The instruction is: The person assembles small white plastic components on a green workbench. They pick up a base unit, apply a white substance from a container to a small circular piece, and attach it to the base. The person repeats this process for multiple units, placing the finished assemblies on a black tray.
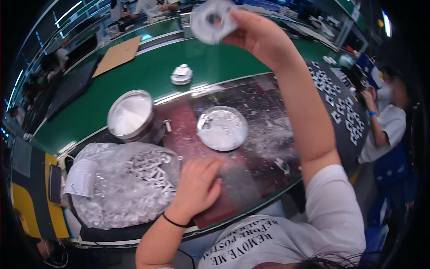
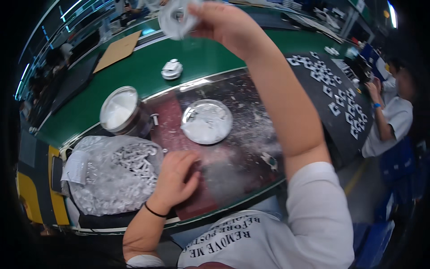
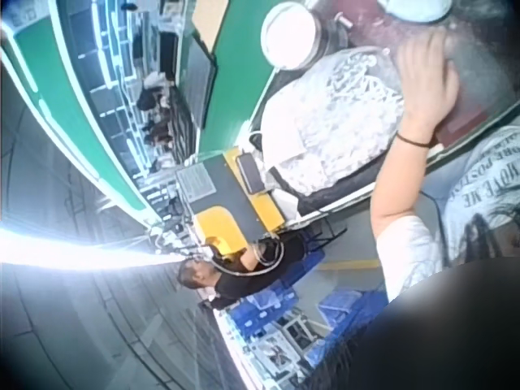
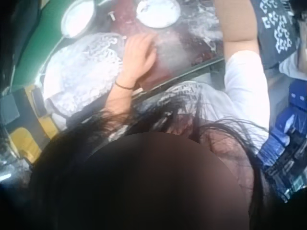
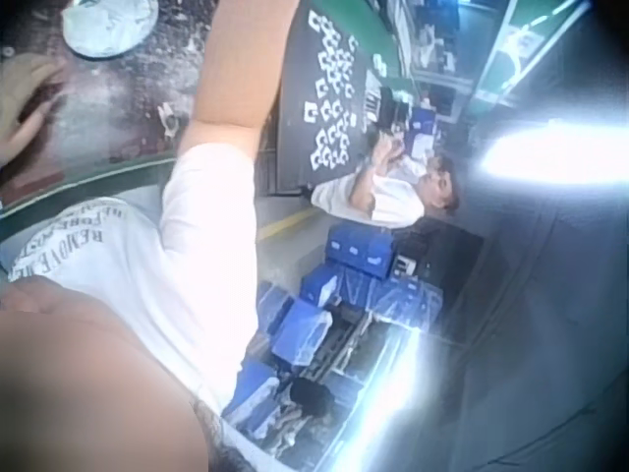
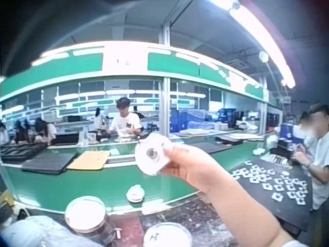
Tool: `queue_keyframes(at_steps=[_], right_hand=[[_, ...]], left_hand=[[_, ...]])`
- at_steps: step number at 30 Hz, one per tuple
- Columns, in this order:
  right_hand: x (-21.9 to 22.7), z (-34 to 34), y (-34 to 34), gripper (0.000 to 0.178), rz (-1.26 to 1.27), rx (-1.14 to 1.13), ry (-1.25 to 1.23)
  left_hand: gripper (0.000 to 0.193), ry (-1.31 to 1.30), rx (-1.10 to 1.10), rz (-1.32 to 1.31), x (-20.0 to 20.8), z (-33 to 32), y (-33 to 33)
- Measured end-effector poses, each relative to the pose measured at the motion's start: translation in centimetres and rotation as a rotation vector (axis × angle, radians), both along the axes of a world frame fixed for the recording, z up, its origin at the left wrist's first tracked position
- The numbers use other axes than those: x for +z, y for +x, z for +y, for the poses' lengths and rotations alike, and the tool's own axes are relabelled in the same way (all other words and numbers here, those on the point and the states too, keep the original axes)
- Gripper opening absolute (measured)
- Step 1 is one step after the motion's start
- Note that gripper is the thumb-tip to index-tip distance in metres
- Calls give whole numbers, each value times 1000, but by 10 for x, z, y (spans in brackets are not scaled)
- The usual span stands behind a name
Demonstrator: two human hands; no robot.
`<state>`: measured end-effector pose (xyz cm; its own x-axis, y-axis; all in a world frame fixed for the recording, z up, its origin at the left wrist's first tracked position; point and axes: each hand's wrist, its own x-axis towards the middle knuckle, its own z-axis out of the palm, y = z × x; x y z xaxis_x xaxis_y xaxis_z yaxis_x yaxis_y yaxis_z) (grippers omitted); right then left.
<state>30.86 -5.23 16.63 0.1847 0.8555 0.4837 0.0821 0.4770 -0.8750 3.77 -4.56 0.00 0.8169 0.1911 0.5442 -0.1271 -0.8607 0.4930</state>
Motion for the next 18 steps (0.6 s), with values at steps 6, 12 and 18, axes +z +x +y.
queue_keyframes(at_steps=[6,12,18], right_hand=[[15,-36,38,32,949,160,540],[20,-62,51,33,979,114,588],[-17,-74,30,36,628,392,262]], left_hand=[[44,7,41,-23,0,-1,3],[45,-11,60,19,-5,0,1],[46,-8,110,-30,-4,2,-2]])
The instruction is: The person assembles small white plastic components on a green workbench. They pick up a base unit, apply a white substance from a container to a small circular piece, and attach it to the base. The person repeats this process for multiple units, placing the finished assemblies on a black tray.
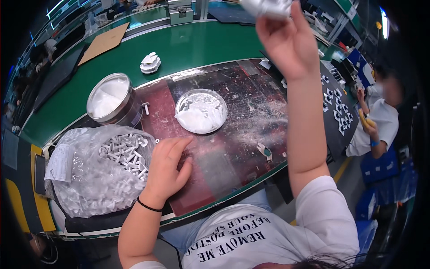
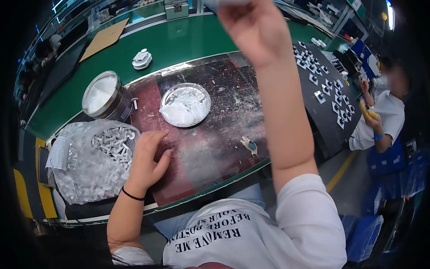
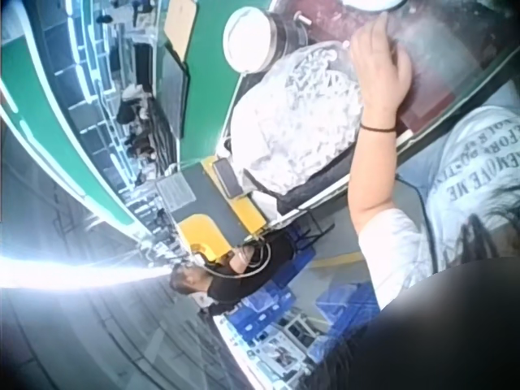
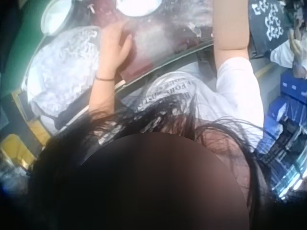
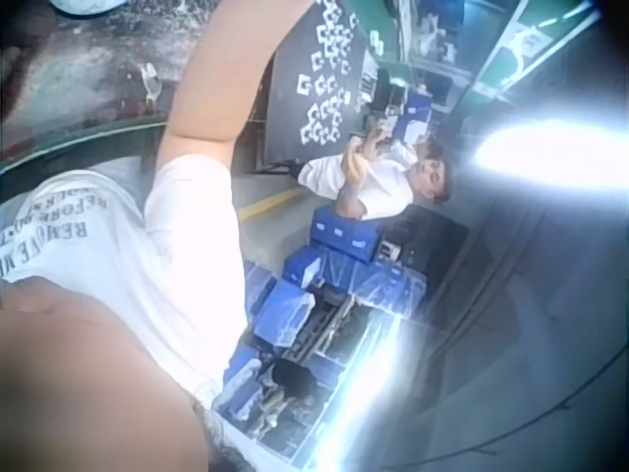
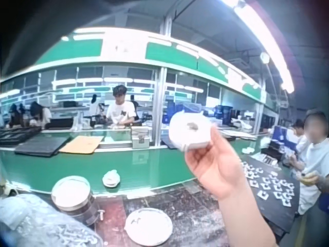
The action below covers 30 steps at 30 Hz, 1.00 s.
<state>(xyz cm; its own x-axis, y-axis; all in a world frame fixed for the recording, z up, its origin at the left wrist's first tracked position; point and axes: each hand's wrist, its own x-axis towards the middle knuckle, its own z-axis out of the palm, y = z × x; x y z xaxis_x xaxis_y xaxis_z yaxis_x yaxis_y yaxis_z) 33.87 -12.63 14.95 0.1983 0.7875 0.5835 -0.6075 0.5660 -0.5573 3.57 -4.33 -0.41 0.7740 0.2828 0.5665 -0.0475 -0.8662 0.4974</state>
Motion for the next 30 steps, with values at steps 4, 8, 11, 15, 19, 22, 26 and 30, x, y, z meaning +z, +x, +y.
queue_keyframes(at_steps=[4,8,11,15,19,22,26,30], right_hand=[[-73,-20,-62,36,-361,-110,-603],[-112,-32,-91,36,-689,234,-1012],[-122,-27,-105,37,-802,421,-1035],[-125,-20,-116,36,-948,295,-1073],[-123,-22,-117,30,-1176,183,-1039],[-125,-28,-112,30,-1382,-66,-783],[-112,-30,-101,29,-1264,-113,-794],[-49,-37,-82,29,-776,-251,-531]], left_hand=[[47,-97,61,-14,-2,1,-1],[46,-187,71,-46,-4,3,0],[46,-197,74,-60,-6,4,-2],[42,-146,82,-37,-2,3,-3],[37,-125,71,-43,-1,3,-3],[37,-112,70,-35,-1,4,-3],[36,-115,62,-27,-1,4,-2],[36,-110,71,-29,-2,6,-6]])
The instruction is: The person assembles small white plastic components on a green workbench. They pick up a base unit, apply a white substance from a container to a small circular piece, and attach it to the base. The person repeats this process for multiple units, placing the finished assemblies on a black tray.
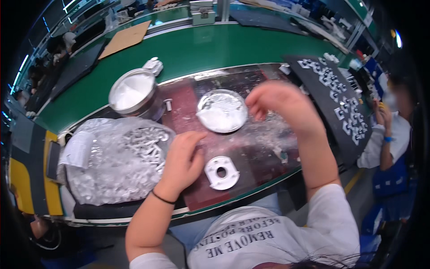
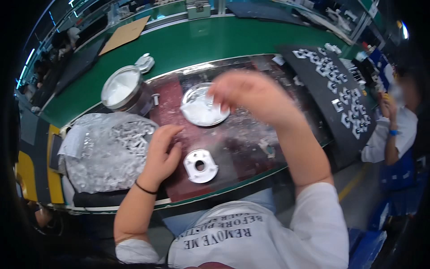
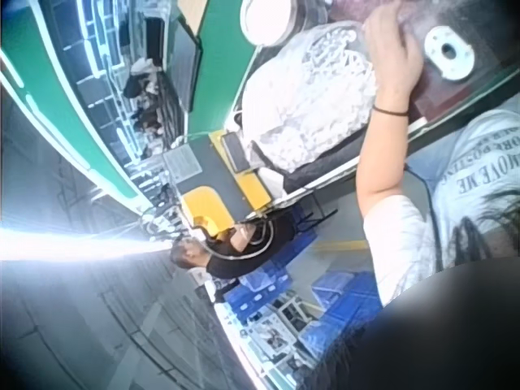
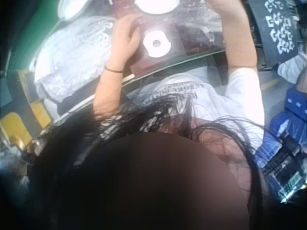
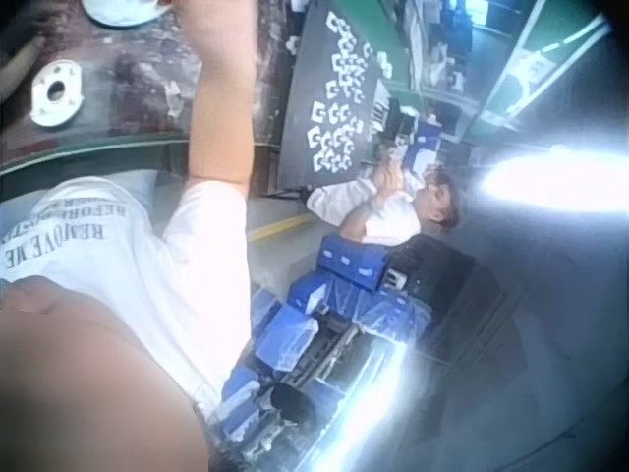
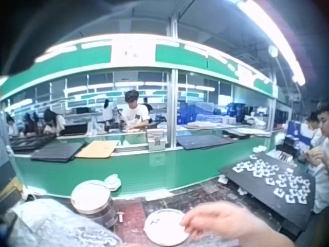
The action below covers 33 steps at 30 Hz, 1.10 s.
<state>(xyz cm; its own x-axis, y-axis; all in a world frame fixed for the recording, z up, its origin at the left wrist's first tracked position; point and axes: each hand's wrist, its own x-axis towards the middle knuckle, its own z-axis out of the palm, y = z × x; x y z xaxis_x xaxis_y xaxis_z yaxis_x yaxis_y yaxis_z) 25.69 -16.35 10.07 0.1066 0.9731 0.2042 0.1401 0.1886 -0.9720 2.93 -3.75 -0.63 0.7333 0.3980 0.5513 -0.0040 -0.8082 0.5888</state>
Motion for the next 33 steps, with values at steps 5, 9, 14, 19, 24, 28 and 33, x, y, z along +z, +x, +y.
queue_keyframes(at_steps=[5,9,14,19,24,28,33], right_hand=[[111,-104,39,22,823,490,1263],[103,-168,46,21,737,554,1444],[90,-178,35,19,700,533,1489],[79,-131,19,18,689,407,1388],[43,-42,-31,18,610,205,1014],[8,17,-72,18,614,241,799],[40,-19,-35,18,711,333,1071]], left_hand=[[35,-79,-2,26,-2,-5,6],[36,-115,9,37,1,-4,5],[34,-27,36,12,1,-3,6],[25,119,166,96,20,13,-12],[23,386,441,281,16,49,-35],[24,409,540,462,10,49,-45],[22,241,564,588,19,47,-36]])
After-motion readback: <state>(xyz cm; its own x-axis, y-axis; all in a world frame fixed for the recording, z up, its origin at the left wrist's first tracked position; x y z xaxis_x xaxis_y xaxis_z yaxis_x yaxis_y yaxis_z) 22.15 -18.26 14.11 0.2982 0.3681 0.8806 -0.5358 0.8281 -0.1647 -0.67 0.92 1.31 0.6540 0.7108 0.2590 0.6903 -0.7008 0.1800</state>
